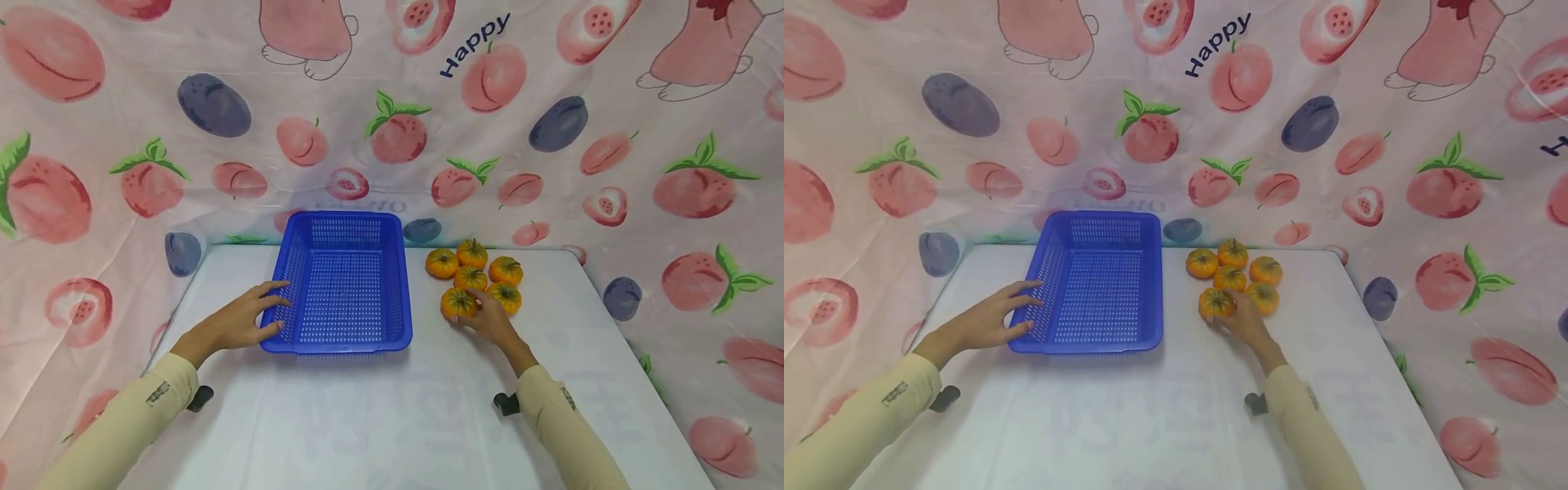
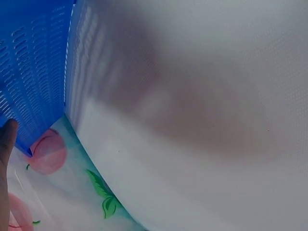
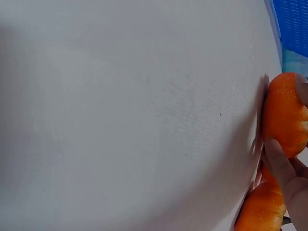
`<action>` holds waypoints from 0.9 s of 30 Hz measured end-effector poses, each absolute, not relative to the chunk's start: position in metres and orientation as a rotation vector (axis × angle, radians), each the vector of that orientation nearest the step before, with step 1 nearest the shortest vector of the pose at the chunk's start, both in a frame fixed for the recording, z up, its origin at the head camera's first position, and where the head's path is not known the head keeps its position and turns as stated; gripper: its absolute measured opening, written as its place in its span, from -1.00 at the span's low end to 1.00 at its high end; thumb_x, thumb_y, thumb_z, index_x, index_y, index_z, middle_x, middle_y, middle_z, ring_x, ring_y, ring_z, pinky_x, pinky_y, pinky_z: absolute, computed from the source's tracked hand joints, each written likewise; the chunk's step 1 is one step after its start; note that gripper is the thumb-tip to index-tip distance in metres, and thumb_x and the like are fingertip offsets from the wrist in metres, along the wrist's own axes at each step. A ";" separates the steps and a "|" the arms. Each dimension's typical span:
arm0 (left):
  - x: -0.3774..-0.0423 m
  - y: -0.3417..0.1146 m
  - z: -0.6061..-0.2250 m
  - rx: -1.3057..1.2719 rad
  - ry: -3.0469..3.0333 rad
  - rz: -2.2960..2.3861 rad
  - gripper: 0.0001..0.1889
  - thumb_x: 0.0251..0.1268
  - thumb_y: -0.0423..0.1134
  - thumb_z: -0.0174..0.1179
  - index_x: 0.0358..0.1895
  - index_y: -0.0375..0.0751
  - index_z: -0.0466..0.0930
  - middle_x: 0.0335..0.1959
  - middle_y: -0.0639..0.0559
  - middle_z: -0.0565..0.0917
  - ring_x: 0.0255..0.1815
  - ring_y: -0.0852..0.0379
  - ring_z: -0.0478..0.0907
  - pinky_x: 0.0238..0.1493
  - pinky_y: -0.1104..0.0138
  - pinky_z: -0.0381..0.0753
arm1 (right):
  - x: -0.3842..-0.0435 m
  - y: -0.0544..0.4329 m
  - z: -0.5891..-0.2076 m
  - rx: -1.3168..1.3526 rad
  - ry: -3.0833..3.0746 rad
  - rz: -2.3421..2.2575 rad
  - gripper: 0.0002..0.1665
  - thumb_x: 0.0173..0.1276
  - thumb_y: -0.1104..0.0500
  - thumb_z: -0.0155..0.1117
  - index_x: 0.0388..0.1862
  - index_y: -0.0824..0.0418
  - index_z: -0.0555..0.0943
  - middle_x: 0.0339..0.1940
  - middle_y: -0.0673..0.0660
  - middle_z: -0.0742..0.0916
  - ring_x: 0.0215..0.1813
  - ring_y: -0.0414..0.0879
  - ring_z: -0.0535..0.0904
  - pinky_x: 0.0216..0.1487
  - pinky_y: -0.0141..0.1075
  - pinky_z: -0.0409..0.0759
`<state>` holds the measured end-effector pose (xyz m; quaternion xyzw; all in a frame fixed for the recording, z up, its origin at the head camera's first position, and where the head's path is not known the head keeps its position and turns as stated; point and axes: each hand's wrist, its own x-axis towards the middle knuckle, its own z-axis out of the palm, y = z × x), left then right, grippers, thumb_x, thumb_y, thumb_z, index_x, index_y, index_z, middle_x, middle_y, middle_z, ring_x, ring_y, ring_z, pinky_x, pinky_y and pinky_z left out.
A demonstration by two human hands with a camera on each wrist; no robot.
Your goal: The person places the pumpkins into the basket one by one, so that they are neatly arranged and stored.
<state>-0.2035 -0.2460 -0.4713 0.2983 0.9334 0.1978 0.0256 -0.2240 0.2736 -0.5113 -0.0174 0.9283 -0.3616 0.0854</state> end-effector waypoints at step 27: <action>-0.201 -0.242 -0.473 0.844 2.930 0.561 -0.58 0.34 -0.06 0.21 0.20 -0.14 0.60 0.53 -0.18 0.27 0.50 -0.36 0.21 0.36 -0.29 0.36 | -0.222 0.277 -0.514 -0.179 2.809 -1.124 -0.14 0.25 0.14 0.51 0.47 0.26 0.35 0.43 0.28 0.48 0.40 0.22 0.43 0.38 0.13 0.48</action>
